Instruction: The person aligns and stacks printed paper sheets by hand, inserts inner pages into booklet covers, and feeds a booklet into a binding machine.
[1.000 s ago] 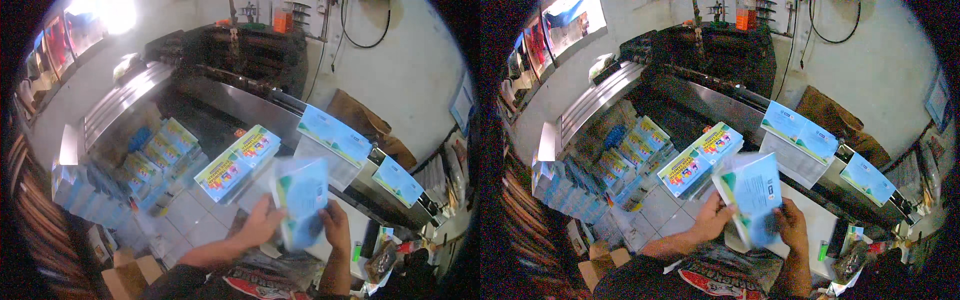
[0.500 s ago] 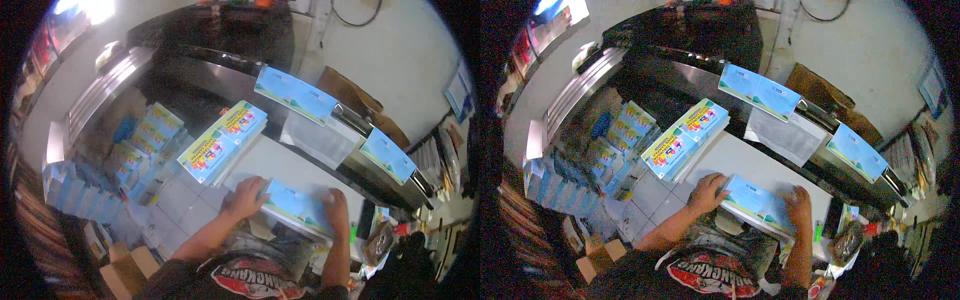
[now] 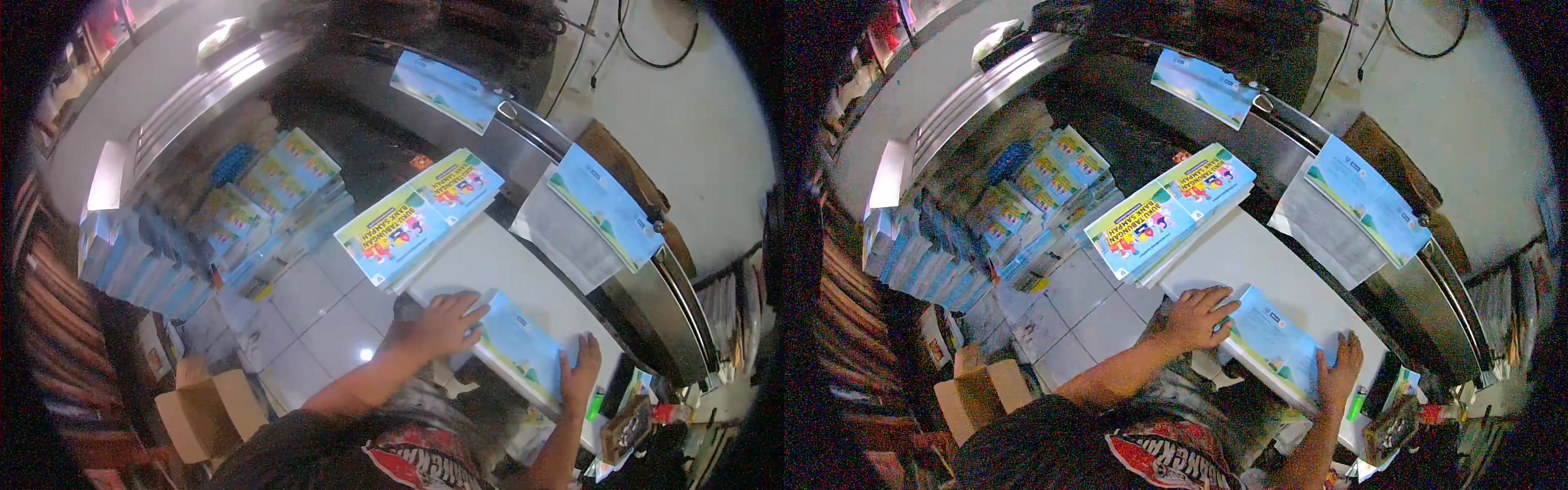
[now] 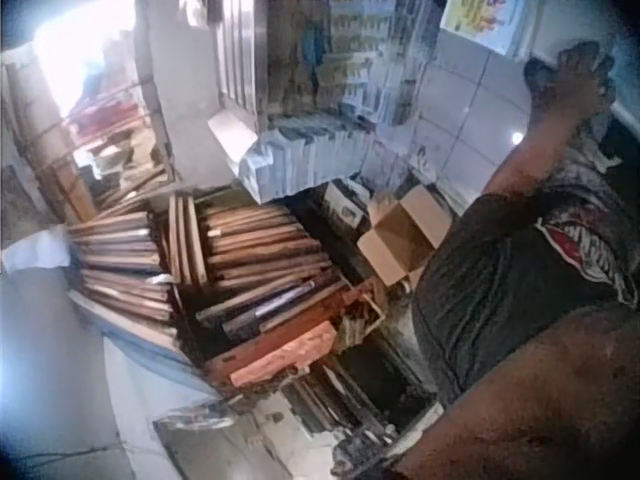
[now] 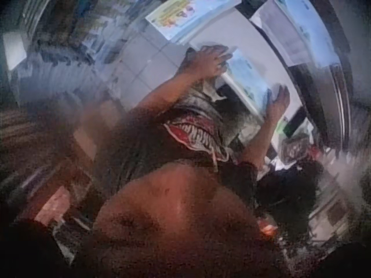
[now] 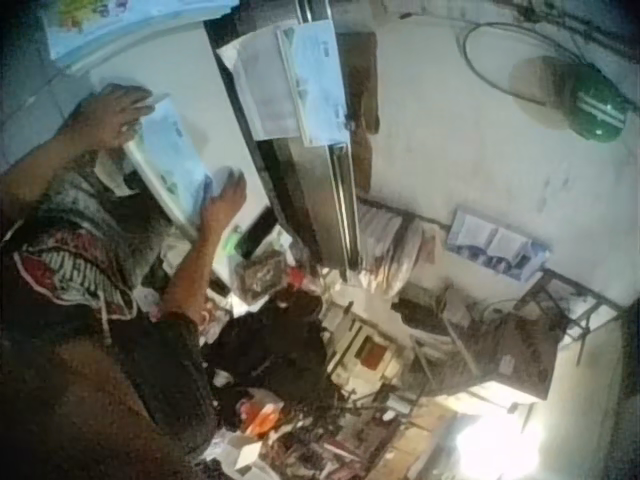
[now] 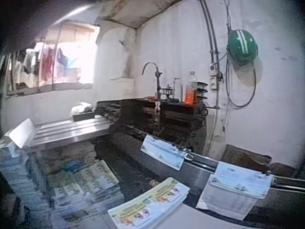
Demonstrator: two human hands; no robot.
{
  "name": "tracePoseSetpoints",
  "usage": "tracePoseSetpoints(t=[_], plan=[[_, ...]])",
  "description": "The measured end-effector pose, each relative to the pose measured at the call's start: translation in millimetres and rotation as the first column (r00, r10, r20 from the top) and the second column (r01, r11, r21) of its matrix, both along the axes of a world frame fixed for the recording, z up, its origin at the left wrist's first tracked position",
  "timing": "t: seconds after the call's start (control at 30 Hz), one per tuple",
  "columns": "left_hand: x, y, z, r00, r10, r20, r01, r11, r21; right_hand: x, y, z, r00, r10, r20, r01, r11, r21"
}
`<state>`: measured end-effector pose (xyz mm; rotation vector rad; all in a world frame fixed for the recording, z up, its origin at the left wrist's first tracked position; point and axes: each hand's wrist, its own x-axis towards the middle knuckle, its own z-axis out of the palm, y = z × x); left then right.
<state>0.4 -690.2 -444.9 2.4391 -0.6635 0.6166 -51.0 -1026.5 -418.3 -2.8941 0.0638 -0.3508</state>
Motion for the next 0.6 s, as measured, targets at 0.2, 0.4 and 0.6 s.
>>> tracePoseSetpoints(t=[0.2,0.4,0.6], plan=[[1.6,0.7,-3.4,1.000,-0.006,0.002,0.006,1.000,0.001,0.7,-0.4,0.3,1.000,-0.015,0.010,0.015,1.000,0.004],[0.9,0.7,-2.2,1.000,0.001,0.012,-0.001,1.000,0.005,-0.5,-1.3,-2.5,0.999,0.000,0.047,0.000,1.000,0.000],[0.8,0.0,-4.8,1.000,0.012,0.024,-0.011,1.000,-0.024,-0.8,1.8,0.9,0.999,-0.017,0.031,0.017,1.000,0.000]])
